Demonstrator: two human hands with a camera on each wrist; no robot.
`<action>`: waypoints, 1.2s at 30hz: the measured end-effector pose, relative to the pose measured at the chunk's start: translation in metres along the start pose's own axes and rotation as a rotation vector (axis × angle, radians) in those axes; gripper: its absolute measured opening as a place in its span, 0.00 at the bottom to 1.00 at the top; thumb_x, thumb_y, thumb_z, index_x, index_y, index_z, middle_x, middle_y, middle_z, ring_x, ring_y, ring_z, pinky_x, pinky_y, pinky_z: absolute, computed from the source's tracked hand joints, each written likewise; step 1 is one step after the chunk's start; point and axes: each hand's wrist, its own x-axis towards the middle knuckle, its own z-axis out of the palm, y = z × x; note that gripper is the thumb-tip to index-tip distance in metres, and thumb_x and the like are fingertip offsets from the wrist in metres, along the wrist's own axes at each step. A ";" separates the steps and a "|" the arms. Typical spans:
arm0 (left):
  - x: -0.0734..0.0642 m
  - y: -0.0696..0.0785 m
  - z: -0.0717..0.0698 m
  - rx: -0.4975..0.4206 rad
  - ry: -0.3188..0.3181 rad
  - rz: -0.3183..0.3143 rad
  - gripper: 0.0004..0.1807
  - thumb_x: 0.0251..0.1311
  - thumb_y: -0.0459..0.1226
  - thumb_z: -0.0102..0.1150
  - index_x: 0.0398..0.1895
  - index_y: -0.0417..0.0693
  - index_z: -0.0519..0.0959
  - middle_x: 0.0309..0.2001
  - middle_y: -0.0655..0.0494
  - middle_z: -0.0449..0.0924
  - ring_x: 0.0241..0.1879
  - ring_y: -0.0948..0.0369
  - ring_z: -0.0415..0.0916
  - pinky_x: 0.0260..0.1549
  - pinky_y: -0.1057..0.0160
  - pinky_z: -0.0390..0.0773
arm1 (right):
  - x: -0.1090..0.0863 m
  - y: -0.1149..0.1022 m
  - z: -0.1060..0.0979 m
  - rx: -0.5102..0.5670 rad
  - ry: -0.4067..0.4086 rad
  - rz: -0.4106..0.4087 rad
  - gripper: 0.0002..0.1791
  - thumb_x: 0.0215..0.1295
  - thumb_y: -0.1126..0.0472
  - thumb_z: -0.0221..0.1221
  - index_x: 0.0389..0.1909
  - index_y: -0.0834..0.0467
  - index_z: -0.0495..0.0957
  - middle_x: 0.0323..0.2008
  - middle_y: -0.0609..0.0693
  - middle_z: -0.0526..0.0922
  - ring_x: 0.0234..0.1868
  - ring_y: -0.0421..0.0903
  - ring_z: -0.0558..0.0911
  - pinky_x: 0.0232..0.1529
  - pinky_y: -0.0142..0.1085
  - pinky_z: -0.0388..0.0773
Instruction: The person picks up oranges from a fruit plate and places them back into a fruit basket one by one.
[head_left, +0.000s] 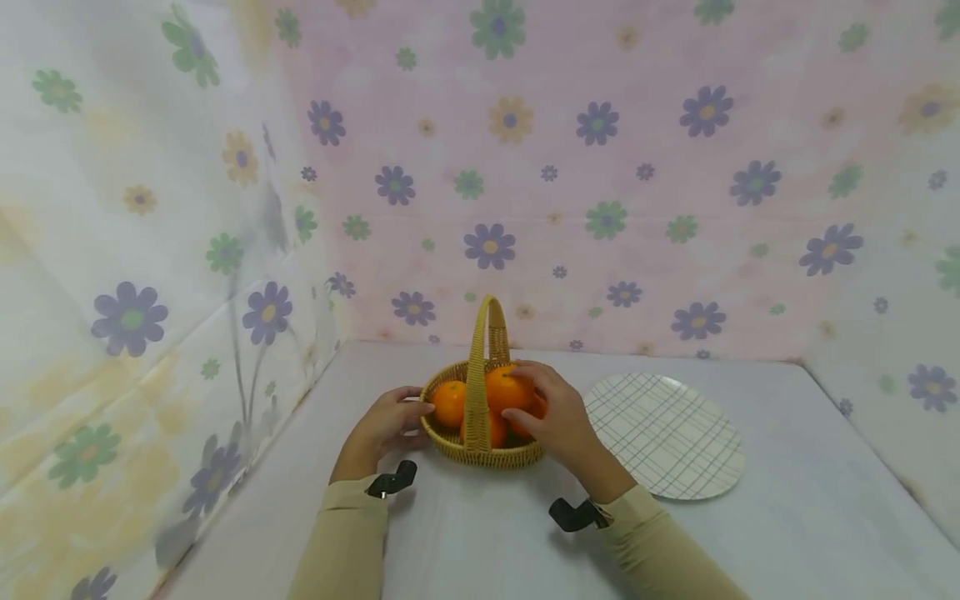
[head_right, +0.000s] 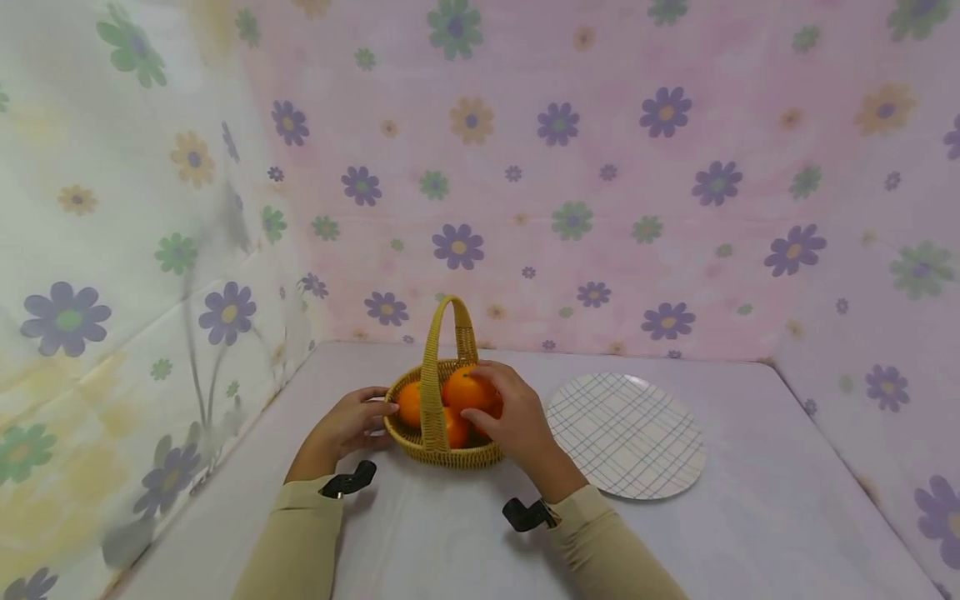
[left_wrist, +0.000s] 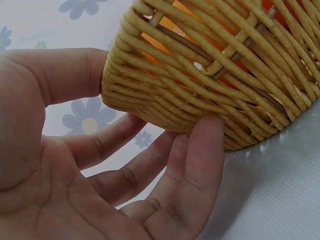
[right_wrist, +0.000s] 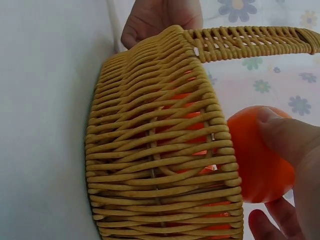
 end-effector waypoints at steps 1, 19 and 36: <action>0.000 0.000 0.000 -0.002 0.000 0.004 0.33 0.62 0.40 0.69 0.70 0.46 0.71 0.60 0.40 0.80 0.49 0.51 0.85 0.49 0.48 0.87 | 0.000 0.000 0.000 -0.011 0.003 -0.010 0.32 0.57 0.58 0.76 0.63 0.51 0.77 0.69 0.50 0.76 0.70 0.50 0.76 0.61 0.46 0.81; 0.002 0.005 0.006 -0.001 0.019 -0.006 0.33 0.62 0.40 0.69 0.70 0.46 0.71 0.63 0.40 0.79 0.49 0.51 0.84 0.48 0.47 0.87 | 0.001 0.002 0.009 -0.126 0.053 -0.006 0.32 0.59 0.56 0.75 0.64 0.51 0.76 0.70 0.47 0.76 0.71 0.48 0.76 0.67 0.43 0.77; 0.005 0.009 0.007 0.002 0.001 -0.008 0.32 0.62 0.42 0.70 0.69 0.47 0.73 0.62 0.41 0.79 0.49 0.52 0.84 0.49 0.49 0.87 | 0.009 0.012 0.008 -0.127 0.045 0.049 0.34 0.58 0.54 0.75 0.65 0.53 0.75 0.68 0.49 0.76 0.63 0.49 0.82 0.59 0.41 0.83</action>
